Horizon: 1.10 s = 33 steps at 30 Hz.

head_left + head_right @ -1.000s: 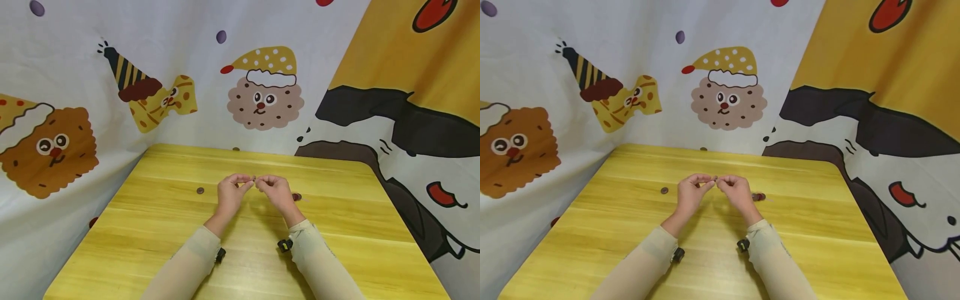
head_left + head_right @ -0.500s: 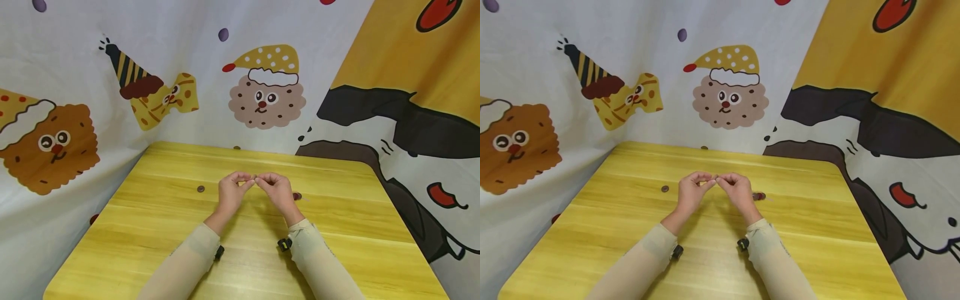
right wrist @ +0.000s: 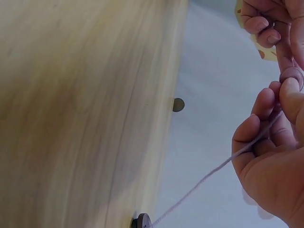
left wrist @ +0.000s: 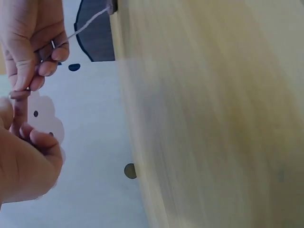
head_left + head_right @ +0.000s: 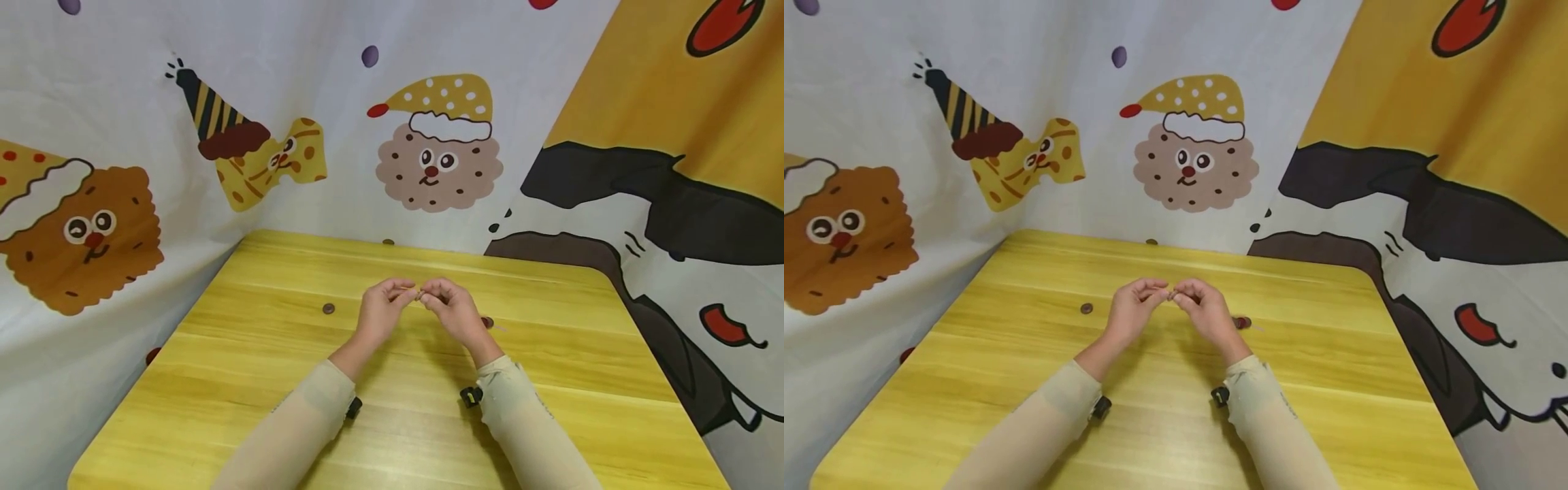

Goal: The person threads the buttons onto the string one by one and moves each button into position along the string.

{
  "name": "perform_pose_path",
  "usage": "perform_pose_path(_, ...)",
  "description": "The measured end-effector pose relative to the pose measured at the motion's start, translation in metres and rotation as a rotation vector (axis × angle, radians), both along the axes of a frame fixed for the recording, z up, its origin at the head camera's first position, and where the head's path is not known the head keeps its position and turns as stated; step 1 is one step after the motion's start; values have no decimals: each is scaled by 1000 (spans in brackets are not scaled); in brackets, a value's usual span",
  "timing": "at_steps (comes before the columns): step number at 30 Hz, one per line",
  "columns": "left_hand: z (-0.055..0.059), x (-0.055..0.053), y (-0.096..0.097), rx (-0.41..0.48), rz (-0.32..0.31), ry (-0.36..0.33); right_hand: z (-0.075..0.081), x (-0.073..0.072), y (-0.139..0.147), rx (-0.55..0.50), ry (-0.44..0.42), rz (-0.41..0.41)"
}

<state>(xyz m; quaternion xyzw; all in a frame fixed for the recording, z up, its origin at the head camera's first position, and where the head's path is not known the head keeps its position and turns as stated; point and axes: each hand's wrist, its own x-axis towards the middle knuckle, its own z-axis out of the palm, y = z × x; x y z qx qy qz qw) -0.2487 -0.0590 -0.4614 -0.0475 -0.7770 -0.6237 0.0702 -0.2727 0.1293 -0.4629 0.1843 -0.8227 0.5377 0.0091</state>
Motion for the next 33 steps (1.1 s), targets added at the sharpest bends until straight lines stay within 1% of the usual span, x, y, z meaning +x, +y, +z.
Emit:
perform_pose_path(3, 1, -1, -3, 98, -37, -106, -3, 0, -1, -1, 21, 9)
perform_pose_path(5, 2, -3, -6, 141, -59, -167, -4, 0, -2, 10, 37, 10)
perform_pose_path(7, 3, -4, -8, 157, -81, -208, -6, -1, -3, 23, 42, 10)
perform_pose_path(9, 3, -6, -10, 158, -100, -219, -6, 0, -3, 32, 36, 8)
perform_pose_path(12, 2, -7, -11, 137, -114, -194, -6, -1, -4, 44, 24, 12)
perform_pose_path(16, 2, -7, -11, 83, -121, -116, -5, 0, -4, 60, 5, 15)
perform_pose_path(18, 4, -7, -10, 53, -115, -77, -4, 0, -3, 52, -16, 16)
perform_pose_path(20, 4, -7, -7, 24, -96, -52, -4, 1, -2, 34, -43, 17)
perform_pose_path(23, 5, -8, -5, -5, -55, -34, -1, 2, -1, 20, -76, 30)
perform_pose_path(27, 4, -9, -2, -40, -3, -13, 3, 4, 0, 44, -85, 58)
perform_pose_path(29, 3, -9, -1, -54, 8, -7, 3, 5, -1, 60, -79, 61)
perform_pose_path(33, 2, -8, 1, -74, 3, -5, 2, 6, -4, 118, -46, 42)
